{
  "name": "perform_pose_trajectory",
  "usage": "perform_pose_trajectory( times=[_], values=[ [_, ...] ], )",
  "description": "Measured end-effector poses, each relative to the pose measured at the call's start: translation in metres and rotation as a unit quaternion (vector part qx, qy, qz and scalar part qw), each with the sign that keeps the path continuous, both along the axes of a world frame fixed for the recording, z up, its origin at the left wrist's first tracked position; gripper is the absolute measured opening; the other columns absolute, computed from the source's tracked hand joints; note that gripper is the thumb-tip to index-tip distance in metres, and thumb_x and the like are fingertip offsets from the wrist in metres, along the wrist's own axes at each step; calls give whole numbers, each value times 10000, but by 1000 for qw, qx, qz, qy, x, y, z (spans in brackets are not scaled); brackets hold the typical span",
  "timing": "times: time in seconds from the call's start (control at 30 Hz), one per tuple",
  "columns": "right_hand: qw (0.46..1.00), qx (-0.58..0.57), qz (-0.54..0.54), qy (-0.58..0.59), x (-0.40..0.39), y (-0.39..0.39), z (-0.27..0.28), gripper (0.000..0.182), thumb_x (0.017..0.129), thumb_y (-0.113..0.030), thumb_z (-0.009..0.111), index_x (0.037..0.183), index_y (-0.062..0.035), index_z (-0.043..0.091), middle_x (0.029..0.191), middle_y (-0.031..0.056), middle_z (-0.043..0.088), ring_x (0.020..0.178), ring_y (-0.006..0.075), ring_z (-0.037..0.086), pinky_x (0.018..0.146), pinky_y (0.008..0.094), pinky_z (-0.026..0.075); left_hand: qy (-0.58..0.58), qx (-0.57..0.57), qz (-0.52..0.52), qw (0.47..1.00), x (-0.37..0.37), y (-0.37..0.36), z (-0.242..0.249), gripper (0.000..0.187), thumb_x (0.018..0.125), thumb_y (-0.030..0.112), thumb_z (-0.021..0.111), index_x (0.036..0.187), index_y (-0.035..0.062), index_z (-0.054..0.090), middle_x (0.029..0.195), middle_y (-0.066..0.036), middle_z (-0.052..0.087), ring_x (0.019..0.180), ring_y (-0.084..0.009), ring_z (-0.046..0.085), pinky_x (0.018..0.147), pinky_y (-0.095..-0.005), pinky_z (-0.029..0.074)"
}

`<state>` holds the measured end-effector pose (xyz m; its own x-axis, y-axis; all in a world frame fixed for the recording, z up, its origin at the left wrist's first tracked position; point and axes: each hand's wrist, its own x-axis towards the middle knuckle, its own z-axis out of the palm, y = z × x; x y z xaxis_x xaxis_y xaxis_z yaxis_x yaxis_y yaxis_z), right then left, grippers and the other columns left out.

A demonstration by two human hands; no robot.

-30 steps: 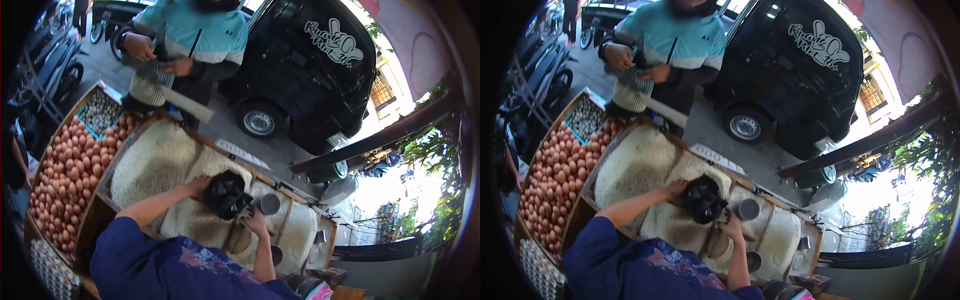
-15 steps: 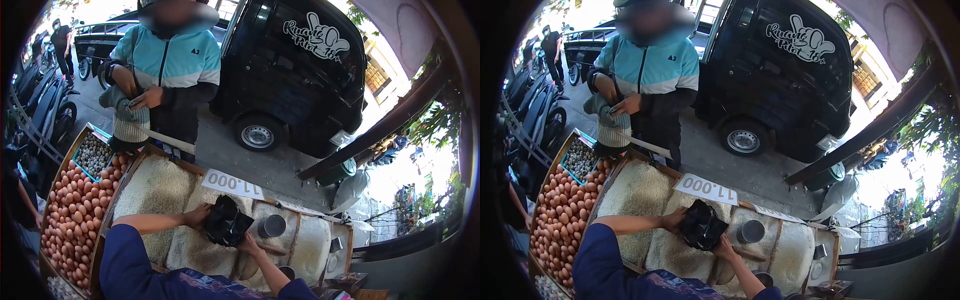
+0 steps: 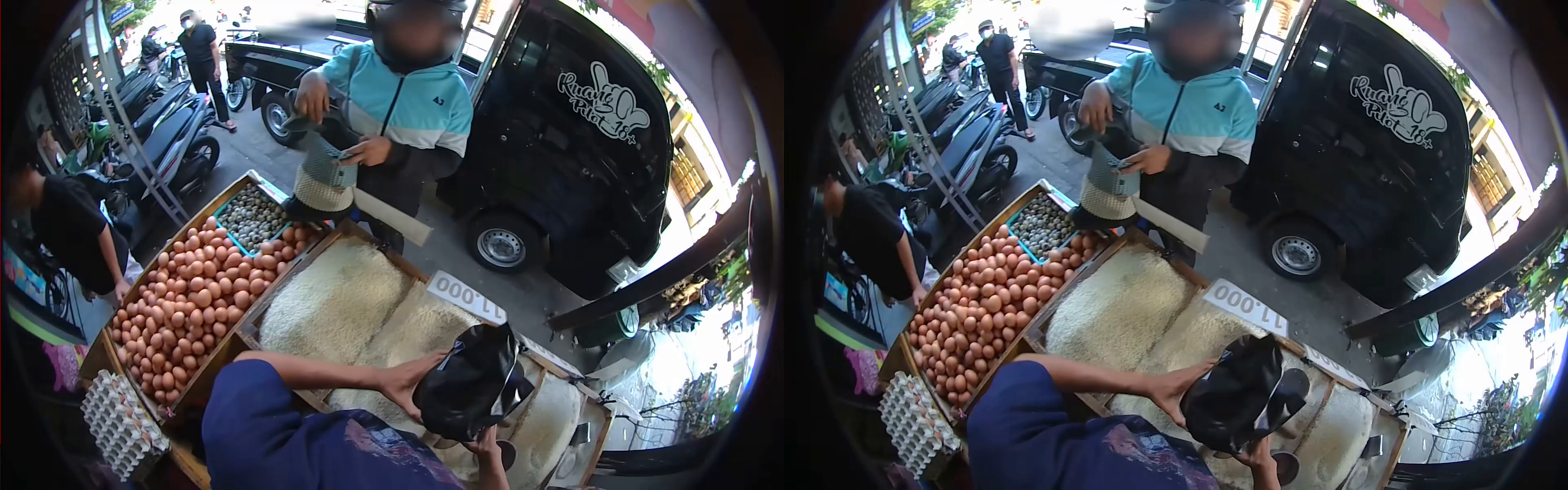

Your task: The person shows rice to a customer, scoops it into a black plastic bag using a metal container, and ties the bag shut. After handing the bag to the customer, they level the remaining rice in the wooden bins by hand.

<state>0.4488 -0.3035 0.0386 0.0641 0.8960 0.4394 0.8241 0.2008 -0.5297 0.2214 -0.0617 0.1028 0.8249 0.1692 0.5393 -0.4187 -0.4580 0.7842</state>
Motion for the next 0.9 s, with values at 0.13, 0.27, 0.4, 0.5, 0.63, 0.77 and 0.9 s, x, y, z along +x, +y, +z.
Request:
perform_pose_trajectory(
  times=[0.13, 0.27, 0.4, 0.5, 0.63, 0.77, 0.9],
  values=[
    [931, -258, -77, 247, -46, 31, 88, 499, 770, -338, 678, 1096, 29, 594, 1017, 213, 633, 985, 389, 596, 881, 456, 454, 90, -350, 91, 928, -18, -63, -41, 1109, 689, 503, 792, 1474, -17, 206, 1447, -166, 385, 1335, -244, 377, 1125, -382, 275],
    [896, -410, -161, 61, -62, 90, 116, 716, 877, -601, 499, 949, 96, 644, 889, 314, 645, 944, 481, 611, 837, 487, 466, 130, -760, 21, 637, -19, -107, -67, 776, 853, 584, 603, 1394, 57, 423, 1349, -131, 517, 1231, -240, 514, 1054, -382, 395],
    [837, -509, -180, -88, -70, 148, 100, 838, 890, -676, 395, 885, 116, 670, 901, 362, 624, 942, 493, 612, 868, 488, 478, 84, -860, 40, 501, -28, -111, -42, 826, 838, 728, 491, 1387, 113, 440, 1362, -106, 518, 1213, -253, 544, 1031, -445, 435],
    [817, -534, -171, -135, -81, 185, 96, 736, 879, -634, 448, 950, 53, 703, 963, 302, 658, 962, 455, 629, 876, 472, 492, 124, -887, 64, 440, -31, -110, -50, 811, 836, 744, 466, 1374, 136, 448, 1360, -100, 520, 1211, -283, 544, 959, -512, 489],
    [846, -463, -181, -191, -110, 214, 101, 639, 863, -587, 517, 931, 17, 713, 926, 269, 676, 935, 424, 647, 840, 476, 503, 92, -871, 115, 470, -40, -99, -47, 726, 884, 636, 520, 1361, 93, 440, 1309, -103, 523, 1242, -317, 479, 918, -530, 529],
    [898, -345, -111, -248, -142, 234, 99, 522, 848, -490, 592, 1014, -5, 690, 934, 263, 672, 929, 396, 649, 850, 464, 502, 119, -881, 80, 451, -36, -89, -85, 623, 917, 525, 562, 1260, 11, 475, 1254, -121, 530, 1174, -295, 511, 900, -503, 553],
    [951, -247, 147, -116, -172, 263, 86, 502, 851, -368, 591, 1253, -68, 587, 906, 221, 678, 880, 396, 641, 842, 459, 498, 177, -842, 89, 501, -39, -92, -95, 564, 920, 533, 553, 1162, 24, 533, 1199, -88, 568, 1042, -237, 597, 894, -457, 563]
  ],
)
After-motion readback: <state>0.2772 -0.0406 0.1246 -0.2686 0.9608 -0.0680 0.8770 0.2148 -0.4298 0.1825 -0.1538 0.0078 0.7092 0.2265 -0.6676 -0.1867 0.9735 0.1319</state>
